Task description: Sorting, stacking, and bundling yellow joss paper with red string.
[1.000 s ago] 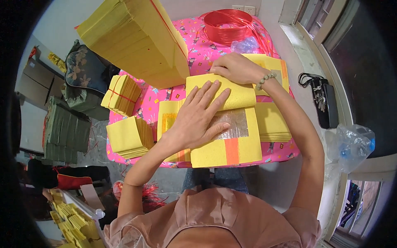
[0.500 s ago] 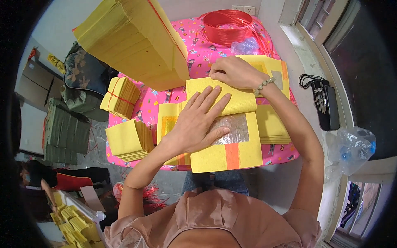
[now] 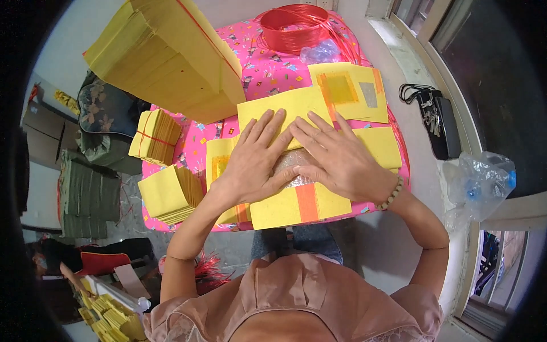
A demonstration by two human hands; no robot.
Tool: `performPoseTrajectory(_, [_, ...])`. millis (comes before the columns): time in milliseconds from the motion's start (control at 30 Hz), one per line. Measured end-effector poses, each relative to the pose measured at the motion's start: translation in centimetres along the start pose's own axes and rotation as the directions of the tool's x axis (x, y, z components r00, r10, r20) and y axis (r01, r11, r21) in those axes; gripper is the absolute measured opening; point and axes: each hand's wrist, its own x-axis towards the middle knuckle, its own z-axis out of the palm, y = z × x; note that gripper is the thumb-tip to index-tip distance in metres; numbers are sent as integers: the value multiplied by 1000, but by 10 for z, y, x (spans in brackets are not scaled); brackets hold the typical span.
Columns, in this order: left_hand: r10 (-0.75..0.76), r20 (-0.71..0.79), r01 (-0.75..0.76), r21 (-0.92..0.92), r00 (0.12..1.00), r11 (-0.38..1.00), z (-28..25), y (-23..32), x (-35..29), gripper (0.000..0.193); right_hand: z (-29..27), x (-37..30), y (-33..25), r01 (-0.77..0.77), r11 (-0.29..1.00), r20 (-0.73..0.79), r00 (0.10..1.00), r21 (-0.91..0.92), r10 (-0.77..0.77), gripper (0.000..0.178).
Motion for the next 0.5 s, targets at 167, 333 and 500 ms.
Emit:
performPoseTrajectory(167, [-29,33,29,-12,999,1000,0,2,1,76,10,-12,6,19,1000,25,1000,-18,-18,71])
performPoseTrajectory(333, [-35,37,35,-14,999,999,3,1,0,77,13,-11,8,35,999,40,999,-37,-33,71])
performPoseTrajectory(500, [-23,46,24,-14,999,1000,2,-2,-2,77,15,-11,10,44,998,30,999,-34,-43,69])
